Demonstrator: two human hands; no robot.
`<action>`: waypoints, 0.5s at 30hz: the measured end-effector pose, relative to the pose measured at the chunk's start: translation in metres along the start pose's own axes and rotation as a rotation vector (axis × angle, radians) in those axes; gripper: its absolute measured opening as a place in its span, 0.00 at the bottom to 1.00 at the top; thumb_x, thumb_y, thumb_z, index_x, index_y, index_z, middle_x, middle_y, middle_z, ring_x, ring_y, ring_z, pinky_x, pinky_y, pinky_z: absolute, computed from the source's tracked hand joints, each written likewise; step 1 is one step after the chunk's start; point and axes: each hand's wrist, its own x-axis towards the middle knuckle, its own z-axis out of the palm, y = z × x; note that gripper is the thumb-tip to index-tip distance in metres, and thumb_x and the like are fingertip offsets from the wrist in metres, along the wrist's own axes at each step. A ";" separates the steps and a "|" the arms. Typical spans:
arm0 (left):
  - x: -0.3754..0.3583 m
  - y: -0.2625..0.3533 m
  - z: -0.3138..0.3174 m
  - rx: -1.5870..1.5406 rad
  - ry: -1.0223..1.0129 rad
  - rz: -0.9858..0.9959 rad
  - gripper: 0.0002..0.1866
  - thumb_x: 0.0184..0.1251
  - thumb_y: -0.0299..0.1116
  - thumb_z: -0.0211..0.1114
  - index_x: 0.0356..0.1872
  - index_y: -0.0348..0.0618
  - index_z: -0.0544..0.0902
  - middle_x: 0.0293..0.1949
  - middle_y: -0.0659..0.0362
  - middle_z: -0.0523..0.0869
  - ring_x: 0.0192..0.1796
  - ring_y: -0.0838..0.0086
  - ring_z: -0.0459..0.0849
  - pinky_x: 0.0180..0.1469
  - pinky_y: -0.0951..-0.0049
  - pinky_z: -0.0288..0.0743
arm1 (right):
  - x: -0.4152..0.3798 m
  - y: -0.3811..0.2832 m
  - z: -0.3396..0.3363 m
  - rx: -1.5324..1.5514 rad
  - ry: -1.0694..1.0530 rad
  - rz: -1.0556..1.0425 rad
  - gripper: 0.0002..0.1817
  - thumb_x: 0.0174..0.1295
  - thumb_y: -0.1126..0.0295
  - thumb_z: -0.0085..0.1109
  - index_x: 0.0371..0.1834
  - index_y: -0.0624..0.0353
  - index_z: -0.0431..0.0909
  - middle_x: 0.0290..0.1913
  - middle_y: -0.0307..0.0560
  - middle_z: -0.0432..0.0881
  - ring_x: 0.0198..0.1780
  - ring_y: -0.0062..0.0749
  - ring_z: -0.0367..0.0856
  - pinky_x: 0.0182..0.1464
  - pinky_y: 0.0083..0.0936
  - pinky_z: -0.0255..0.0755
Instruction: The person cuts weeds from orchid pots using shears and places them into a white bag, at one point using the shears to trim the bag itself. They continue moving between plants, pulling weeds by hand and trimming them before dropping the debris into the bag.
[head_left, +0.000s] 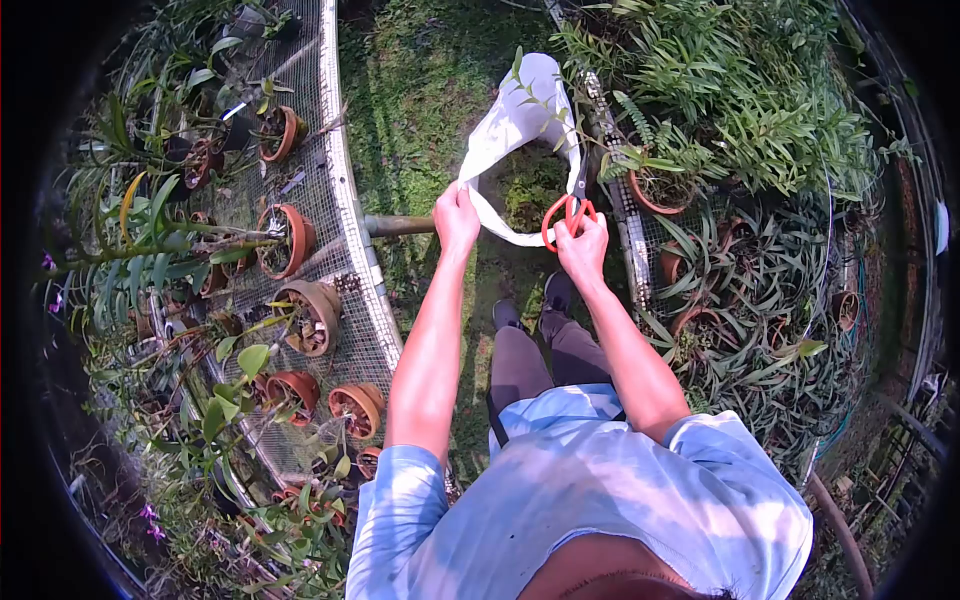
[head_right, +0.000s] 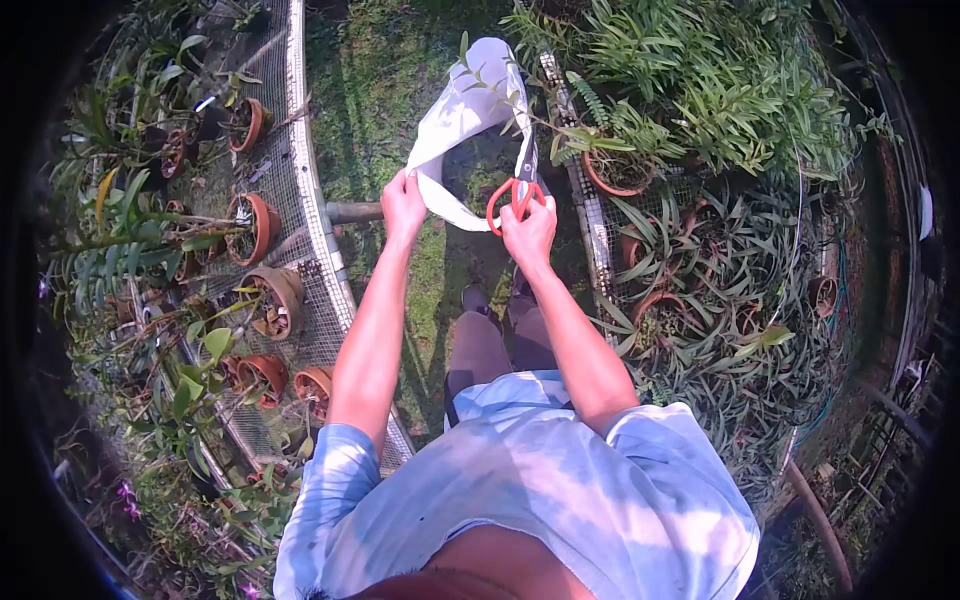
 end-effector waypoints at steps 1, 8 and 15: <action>0.008 0.002 0.004 0.013 -0.017 -0.032 0.15 0.79 0.35 0.55 0.52 0.37 0.86 0.37 0.44 0.90 0.41 0.57 0.90 0.46 0.59 0.78 | 0.003 0.005 0.003 -0.009 0.003 -0.018 0.09 0.52 0.69 0.68 0.23 0.65 0.81 0.38 0.55 0.75 0.46 0.48 0.79 0.54 0.44 0.74; 0.060 -0.032 0.055 0.107 -0.039 -0.004 0.15 0.78 0.37 0.55 0.51 0.40 0.86 0.40 0.41 0.89 0.47 0.46 0.88 0.50 0.51 0.77 | 0.020 0.024 0.027 -0.099 0.035 0.198 0.11 0.53 0.66 0.69 0.30 0.64 0.85 0.46 0.55 0.75 0.49 0.52 0.81 0.57 0.44 0.75; 0.072 -0.108 0.081 0.350 -0.323 -0.245 0.14 0.76 0.32 0.53 0.47 0.35 0.85 0.47 0.37 0.87 0.55 0.41 0.84 0.58 0.47 0.76 | 0.036 0.124 0.085 -0.178 -0.032 0.669 0.14 0.53 0.61 0.71 0.34 0.61 0.89 0.47 0.62 0.86 0.50 0.50 0.86 0.63 0.42 0.76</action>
